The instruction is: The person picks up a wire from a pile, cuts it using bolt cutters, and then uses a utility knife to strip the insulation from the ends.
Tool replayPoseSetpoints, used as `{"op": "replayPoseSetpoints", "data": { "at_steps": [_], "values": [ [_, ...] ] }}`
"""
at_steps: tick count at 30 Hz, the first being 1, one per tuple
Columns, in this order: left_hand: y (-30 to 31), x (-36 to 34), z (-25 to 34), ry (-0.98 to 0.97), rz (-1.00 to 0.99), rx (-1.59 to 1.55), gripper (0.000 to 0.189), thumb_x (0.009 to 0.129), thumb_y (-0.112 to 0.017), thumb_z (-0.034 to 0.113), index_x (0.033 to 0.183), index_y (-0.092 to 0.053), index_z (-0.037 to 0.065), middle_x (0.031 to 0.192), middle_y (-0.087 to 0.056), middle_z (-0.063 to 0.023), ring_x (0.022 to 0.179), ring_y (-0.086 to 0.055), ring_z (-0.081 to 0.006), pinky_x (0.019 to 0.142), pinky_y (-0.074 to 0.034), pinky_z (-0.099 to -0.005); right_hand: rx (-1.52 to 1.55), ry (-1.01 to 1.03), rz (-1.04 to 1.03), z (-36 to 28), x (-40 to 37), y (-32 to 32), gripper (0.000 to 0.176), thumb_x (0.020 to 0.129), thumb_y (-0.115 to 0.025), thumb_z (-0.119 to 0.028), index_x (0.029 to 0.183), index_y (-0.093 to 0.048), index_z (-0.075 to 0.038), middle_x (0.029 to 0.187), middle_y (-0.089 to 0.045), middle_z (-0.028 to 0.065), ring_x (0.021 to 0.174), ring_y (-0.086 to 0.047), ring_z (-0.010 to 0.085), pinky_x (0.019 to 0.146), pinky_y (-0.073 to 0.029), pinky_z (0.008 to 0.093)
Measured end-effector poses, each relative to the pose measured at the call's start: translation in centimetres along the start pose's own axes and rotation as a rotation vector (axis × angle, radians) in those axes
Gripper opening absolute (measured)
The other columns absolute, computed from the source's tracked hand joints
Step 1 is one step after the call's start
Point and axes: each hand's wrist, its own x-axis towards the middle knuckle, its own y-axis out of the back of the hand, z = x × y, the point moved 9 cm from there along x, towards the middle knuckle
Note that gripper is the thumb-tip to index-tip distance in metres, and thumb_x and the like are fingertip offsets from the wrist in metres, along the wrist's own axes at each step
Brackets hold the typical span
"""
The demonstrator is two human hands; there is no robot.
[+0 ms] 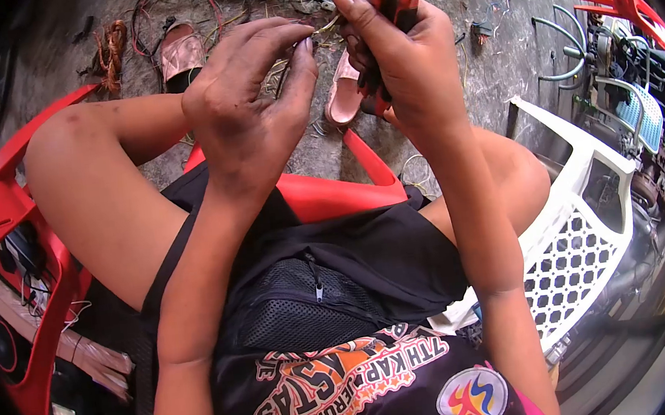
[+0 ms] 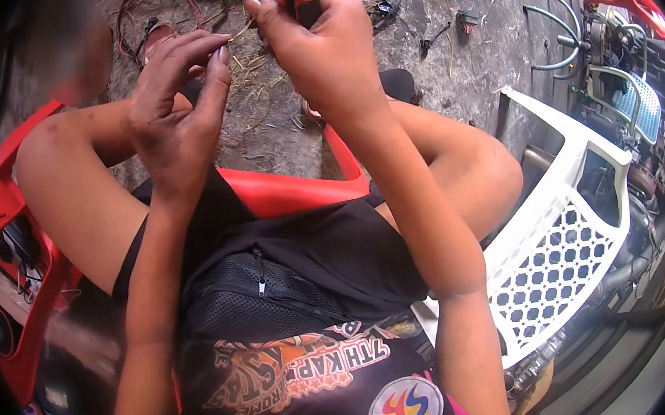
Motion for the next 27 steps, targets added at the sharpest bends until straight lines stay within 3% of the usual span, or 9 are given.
{"op": "replayPoseSetpoints", "data": {
  "at_steps": [2,3,5,9,12,14,21,23,27],
  "values": [
    [-0.1,0.2,0.9,-0.071,-0.034,0.047,0.016,0.071,-0.068,-0.002,0.086,-0.068,0.002,0.087,-0.067,-0.012,0.081,-0.067,-0.0248,0.071,-0.053,-0.031,-0.284,-0.131,0.101,0.4,-0.1,0.8,0.018,0.088,-0.061,-0.011,0.073,-0.055,-0.005,0.056,-0.054,0.0018,0.045,-0.049,0.0101,0.043,-0.035,0.027],
    [-0.1,0.2,0.8,-0.072,-0.039,0.046,0.016,0.071,-0.068,-0.002,0.086,-0.068,0.002,0.087,-0.067,-0.012,0.081,-0.067,-0.0248,0.071,-0.053,-0.031,-0.281,-0.132,0.105,0.5,-0.2,0.8,0.018,0.088,-0.061,-0.011,0.073,-0.055,-0.005,0.056,-0.054,0.0018,0.045,-0.049,0.0101,0.043,-0.035,0.027],
    [-0.3,0.1,1.0,-0.127,-0.061,0.071,0.016,0.07,-0.068,-0.002,0.085,-0.068,0.001,0.086,-0.067,-0.0119,0.079,-0.067,-0.0242,0.071,-0.053,-0.0313,-0.318,-0.039,0.094,-0.1,-0.2,0.6,0.026,0.09,-0.062,-0.017,0.068,-0.056,-0.005,0.055,-0.048,-0.0059,0.048,-0.042,0.0012,0.042,-0.03,0.0202],
    [-0.5,-0.1,1.1,-0.119,-0.081,0.09,0.015,0.07,-0.068,-0.003,0.084,-0.068,0.001,0.086,-0.067,-0.0124,0.079,-0.067,-0.0249,0.071,-0.053,-0.0309,-0.245,-0.04,0.034,0.2,-0.3,0.3,0.024,0.089,-0.062,-0.015,0.068,-0.056,-0.006,0.054,-0.05,-0.0044,0.046,-0.042,0.0026,0.042,-0.032,0.0213],
    [-0.8,0.0,0.8,-0.044,-0.116,-0.045,0.013,0.072,-0.068,-0.003,0.085,-0.068,0.0,0.086,-0.067,-0.0111,0.077,-0.067,-0.0208,0.068,-0.054,-0.0287,-0.239,-0.112,0.065,0.7,-0.3,0.5,0.022,0.089,-0.062,-0.015,0.07,-0.055,-0.005,0.056,-0.05,-0.0034,0.047,-0.044,0.0037,0.043,-0.033,0.021],
    [-1.1,-0.3,-0.9,0.22,-0.116,-0.267,0.011,0.076,-0.067,-0.002,0.087,-0.069,-0.001,0.084,-0.067,-0.0092,0.075,-0.066,-0.0149,0.066,-0.054,-0.0259,-0.067,-0.174,0.089,1.1,-0.4,0.6,0.02,0.089,-0.061,-0.014,0.073,-0.055,-0.004,0.058,-0.051,-0.0019,0.049,-0.045,0.0053,0.044,-0.035,0.021],
    [-1.3,-0.5,-1.1,0.256,-0.158,-0.263,0.009,0.078,-0.066,-0.001,0.087,-0.068,-0.002,0.082,-0.067,-0.0081,0.074,-0.065,-0.0116,0.066,-0.055,-0.0241,-0.046,-0.149,0.063,1.8,-0.1,0.5,0.018,0.089,-0.061,-0.014,0.075,-0.056,-0.003,0.06,-0.052,-0.0004,0.049,-0.046,0.0064,0.045,-0.036,0.0215],
    [-1.7,-1.0,-1.4,0.311,-0.225,-0.21,0.012,0.083,-0.066,0.0,0.095,-0.068,-0.001,0.093,-0.065,-0.0036,0.077,-0.062,-0.0072,0.065,-0.049,-0.0182,-0.18,-0.175,0.103,1.9,-0.2,0.9,0.019,0.089,-0.061,-0.014,0.075,-0.056,-0.003,0.06,-0.053,0.0002,0.049,-0.047,0.0066,0.045,-0.036,0.0219],
    [-1.9,-1.1,-1.3,0.295,-0.215,-0.171,0.011,0.083,-0.066,0.0,0.094,-0.068,-0.001,0.089,-0.065,-0.0028,0.075,-0.062,-0.007,0.063,-0.049,-0.0179,-0.114,-0.207,0.093,2.5,-0.3,0.6,0.019,0.089,-0.061,-0.015,0.074,-0.057,-0.003,0.061,-0.055,0.0008,0.049,-0.048,0.0072,0.045,-0.037,0.0219]
  ]
}}
